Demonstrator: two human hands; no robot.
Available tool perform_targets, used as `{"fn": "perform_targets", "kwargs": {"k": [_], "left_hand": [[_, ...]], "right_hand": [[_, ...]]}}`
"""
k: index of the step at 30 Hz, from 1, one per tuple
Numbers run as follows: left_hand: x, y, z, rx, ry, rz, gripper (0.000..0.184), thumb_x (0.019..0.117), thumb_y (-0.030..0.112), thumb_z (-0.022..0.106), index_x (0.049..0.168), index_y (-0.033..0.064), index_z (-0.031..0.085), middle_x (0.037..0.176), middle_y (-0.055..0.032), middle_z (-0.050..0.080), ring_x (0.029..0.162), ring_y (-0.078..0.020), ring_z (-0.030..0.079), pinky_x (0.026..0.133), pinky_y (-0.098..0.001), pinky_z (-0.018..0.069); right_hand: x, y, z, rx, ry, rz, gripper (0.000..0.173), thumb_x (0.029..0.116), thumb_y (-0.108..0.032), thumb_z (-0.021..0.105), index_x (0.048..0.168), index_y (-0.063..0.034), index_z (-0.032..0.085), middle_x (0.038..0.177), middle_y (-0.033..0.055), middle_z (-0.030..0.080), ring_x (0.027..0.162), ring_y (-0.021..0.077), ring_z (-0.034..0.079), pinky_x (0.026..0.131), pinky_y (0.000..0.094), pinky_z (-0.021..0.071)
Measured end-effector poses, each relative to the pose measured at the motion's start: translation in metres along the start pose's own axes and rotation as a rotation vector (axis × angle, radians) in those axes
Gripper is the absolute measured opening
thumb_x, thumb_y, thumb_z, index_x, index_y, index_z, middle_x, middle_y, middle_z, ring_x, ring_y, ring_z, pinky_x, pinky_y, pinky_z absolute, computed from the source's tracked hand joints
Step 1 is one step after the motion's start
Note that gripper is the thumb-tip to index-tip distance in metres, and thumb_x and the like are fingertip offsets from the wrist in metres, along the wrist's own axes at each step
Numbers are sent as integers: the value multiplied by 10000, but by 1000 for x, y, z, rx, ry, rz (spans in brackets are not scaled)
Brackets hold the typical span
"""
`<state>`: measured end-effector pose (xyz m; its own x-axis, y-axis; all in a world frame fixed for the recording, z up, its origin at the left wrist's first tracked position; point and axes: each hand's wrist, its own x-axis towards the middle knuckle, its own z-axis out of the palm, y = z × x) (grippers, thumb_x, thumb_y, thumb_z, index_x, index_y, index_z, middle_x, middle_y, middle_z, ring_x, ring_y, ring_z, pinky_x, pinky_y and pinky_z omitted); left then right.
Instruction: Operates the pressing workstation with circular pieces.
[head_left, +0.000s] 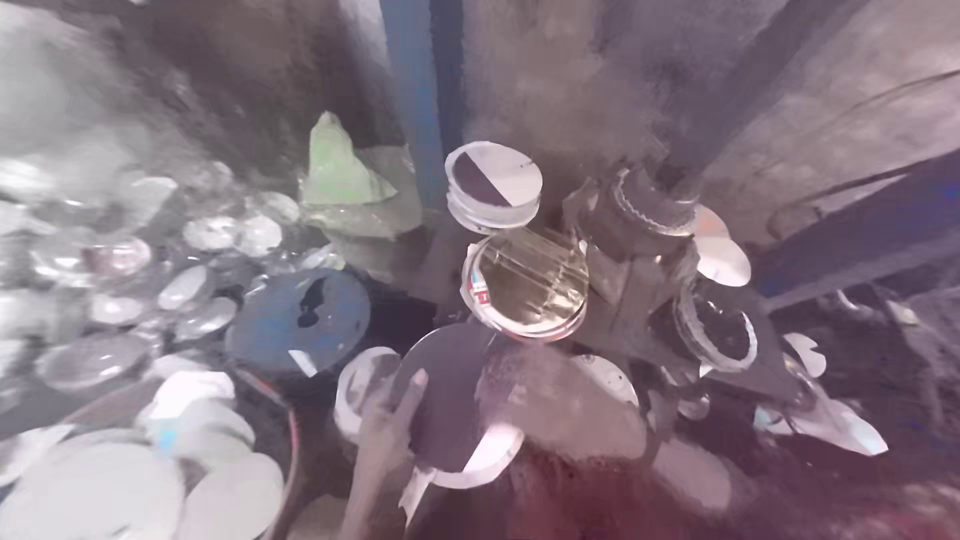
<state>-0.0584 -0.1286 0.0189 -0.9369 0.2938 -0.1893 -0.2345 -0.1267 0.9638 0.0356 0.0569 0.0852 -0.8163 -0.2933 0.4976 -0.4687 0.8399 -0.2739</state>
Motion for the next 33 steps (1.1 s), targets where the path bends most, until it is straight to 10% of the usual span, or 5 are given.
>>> {"fn": "perform_targets", "kwargs": {"k": [7,14,19,24,33], "left_hand": [[6,1,-31,65,89,310,421,912,25,562,1320,-50,497,1182,38,648,1038,2,643,887,-185,558],[13,-7,-43,15,-28,374,326,951,49,472,1203,91,675,1245,79,674,1159,-32,612,998,-229,509],[0,-8,-16,13,-212,254,460,1053,501,399,1132,169,708,1086,119,718,1033,6,654,945,-220,535],[-9,1,7,41,-44,121,179,978,36,479,965,100,646,719,135,680,622,30,652,583,-162,569],[12,-9,-37,140,164,435,483,952,12,499,1394,-140,378,1322,-95,553,1113,8,582,945,-168,505]], "right_hand": [[39,112,-18,-358,14,772,441,1030,-340,612,1341,-27,603,1318,250,606,1243,484,551,942,701,441],[27,94,-42,241,483,587,134,1046,-136,544,1152,-61,580,783,9,617,582,36,559,523,194,492],[27,21,-7,120,117,439,182,984,-132,609,1050,-29,743,881,109,746,783,221,732,681,395,596],[47,27,7,-118,110,494,336,944,-341,695,1093,-47,760,1067,153,724,1011,352,687,838,541,551],[27,102,-21,-256,329,782,378,985,-160,659,1327,-29,566,1237,203,635,1059,383,637,814,579,518]]}}
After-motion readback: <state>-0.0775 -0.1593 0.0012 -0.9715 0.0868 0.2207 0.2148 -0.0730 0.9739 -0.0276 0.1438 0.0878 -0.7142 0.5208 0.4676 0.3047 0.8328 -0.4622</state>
